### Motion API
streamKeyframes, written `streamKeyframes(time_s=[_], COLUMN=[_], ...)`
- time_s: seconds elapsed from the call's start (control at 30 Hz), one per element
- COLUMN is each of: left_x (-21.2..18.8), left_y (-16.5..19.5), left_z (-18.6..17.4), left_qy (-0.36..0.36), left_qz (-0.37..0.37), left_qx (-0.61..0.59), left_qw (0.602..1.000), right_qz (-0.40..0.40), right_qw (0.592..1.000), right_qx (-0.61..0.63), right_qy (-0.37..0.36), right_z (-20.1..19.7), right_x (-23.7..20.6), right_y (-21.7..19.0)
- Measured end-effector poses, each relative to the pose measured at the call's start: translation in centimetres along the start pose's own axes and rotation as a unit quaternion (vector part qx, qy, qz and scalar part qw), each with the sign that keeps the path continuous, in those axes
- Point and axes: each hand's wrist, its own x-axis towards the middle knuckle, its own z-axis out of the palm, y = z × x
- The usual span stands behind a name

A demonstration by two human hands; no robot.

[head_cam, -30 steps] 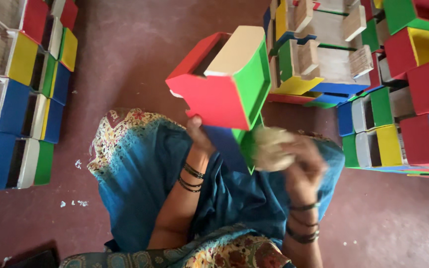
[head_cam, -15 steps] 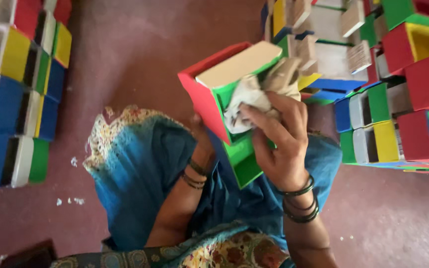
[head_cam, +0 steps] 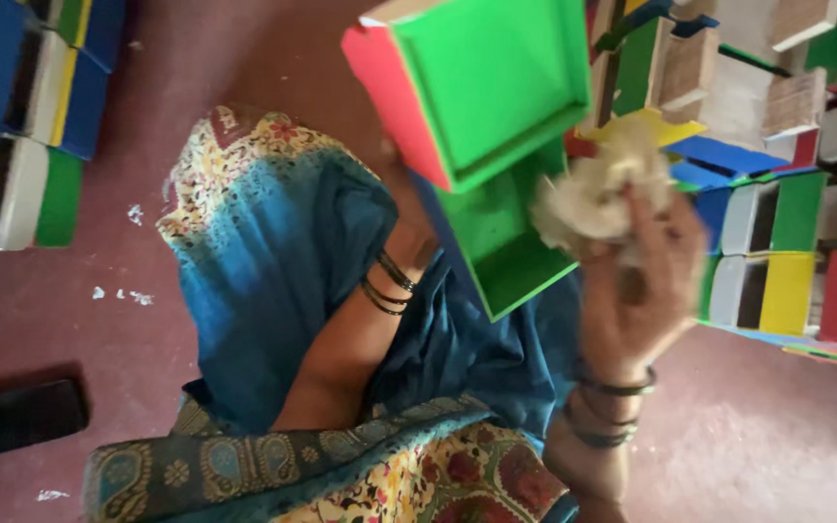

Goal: The person sits on the floor and wipes colorful painted wooden boxes with a cloth, one box at a time. They turn each box to wipe its inner and outer surfaces, then set the finished box aside and pick up the next one.

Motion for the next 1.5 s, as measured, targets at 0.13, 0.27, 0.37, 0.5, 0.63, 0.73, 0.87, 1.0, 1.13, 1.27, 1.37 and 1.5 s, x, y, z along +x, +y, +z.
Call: streamKeyframes(time_s=[0.13,0.27,0.37,0.5,0.63,0.73,0.87,1.0,1.13,1.27,1.37,1.5], left_x=[-0.3,0.1,-0.2,-0.9,-1.1,-0.9,-0.6,-1.0,-1.4,-1.3,-1.3,-1.2], left_y=[0.6,1.2,1.2,1.2,0.8,0.8,1.9,2.0,1.1,1.0,1.2,1.4], left_z=[0.3,-0.6,-1.1,-0.9,0.0,0.3,0.3,0.7,1.9,2.5,2.2,1.6], left_qy=[-0.015,-0.012,-0.069,-0.072,0.003,0.000,0.005,-0.002,-0.030,-0.012,-0.086,-0.053], left_qz=[-0.027,-0.010,-0.011,-0.005,0.035,0.011,0.107,0.090,0.031,0.001,-0.002,0.036], left_qx=[-0.056,-0.042,0.000,0.049,0.138,0.082,0.208,0.171,0.061,0.049,0.026,0.018], left_qw=[0.998,0.999,0.998,0.996,0.990,0.997,0.972,0.981,0.997,0.999,0.996,0.998], right_qz=[-0.011,-0.039,-0.088,-0.182,-0.142,-0.075,-0.021,0.039,0.020,-0.049,-0.055,0.290], right_qw=[0.996,0.980,0.974,0.969,0.984,0.992,0.992,0.982,0.968,0.939,0.911,0.746], right_qx=[0.030,0.086,0.115,0.042,0.014,0.004,0.003,0.014,0.090,0.201,0.305,0.566], right_qy=[-0.084,-0.177,-0.177,-0.161,-0.109,-0.103,-0.125,-0.186,-0.235,-0.275,-0.272,-0.194], right_z=[1.5,3.4,4.4,4.8,5.5,6.0,6.1,5.3,3.6,2.6,2.8,2.2], right_x=[-2.2,-1.7,-0.8,0.4,0.3,-0.7,-2.2,-2.5,-1.8,-1.8,-3.0,-5.1], right_y=[-1.3,-2.5,-2.8,-1.5,-0.2,-0.1,-0.1,-0.1,-0.1,0.3,1.2,2.4])
